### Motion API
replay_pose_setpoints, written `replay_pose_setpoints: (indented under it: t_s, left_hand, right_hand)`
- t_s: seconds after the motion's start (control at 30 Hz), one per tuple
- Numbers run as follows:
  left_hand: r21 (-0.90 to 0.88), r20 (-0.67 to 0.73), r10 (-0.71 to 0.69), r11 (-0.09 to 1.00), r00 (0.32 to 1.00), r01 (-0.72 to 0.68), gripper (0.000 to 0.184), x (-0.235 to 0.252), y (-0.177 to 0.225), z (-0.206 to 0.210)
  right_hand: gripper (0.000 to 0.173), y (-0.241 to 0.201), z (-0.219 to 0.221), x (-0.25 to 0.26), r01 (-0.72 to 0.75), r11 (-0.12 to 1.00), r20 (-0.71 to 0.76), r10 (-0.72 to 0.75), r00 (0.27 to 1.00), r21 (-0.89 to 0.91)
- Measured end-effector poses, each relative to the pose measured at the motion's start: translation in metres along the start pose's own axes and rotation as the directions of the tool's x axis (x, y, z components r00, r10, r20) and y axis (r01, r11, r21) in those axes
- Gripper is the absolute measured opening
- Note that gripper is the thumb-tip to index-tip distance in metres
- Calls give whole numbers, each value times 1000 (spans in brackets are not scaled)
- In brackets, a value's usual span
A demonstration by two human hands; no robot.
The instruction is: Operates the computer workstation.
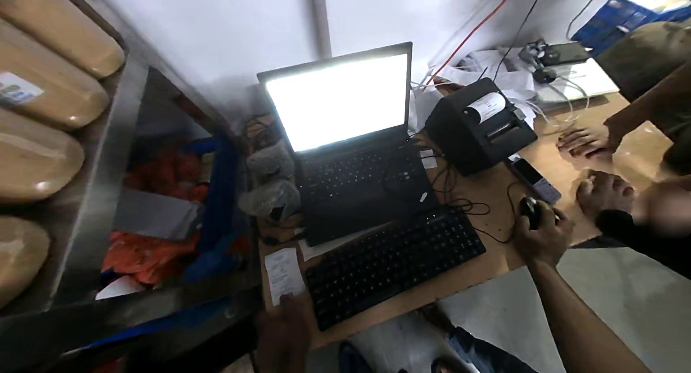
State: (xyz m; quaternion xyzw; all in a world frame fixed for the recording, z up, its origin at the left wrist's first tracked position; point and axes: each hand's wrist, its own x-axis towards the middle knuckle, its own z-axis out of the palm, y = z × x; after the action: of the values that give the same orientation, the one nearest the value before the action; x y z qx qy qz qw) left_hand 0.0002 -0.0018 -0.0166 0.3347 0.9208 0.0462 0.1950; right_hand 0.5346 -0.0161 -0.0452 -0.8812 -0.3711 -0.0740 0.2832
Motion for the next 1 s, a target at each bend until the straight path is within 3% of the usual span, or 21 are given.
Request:
replay_pose_setpoints:
  t_s: [0.3,0.6,0.9,1.0]
  left_hand:
    - [49,-21,35,998,999,-34,73,-3,3,-4]
    - [-50,-23,-7,999,1000,5,72,-5,3,-6]
    - [-103,-62,97,989,993,-103,70,-2,-8,0]
    - [-105,-53,74,991,996,-79,73,-3,-8,-1]
  right_hand:
    - [50,1,3,-1,15,1000,-26,-15,1000,2]
    - [50,-1,0,-1,50,998,-15,-49,999,29]
    - [50,1,2,-1,89,994,-49,-87,995,56]
    - [52,0,1,-2,85,994,-50,-82,995,69]
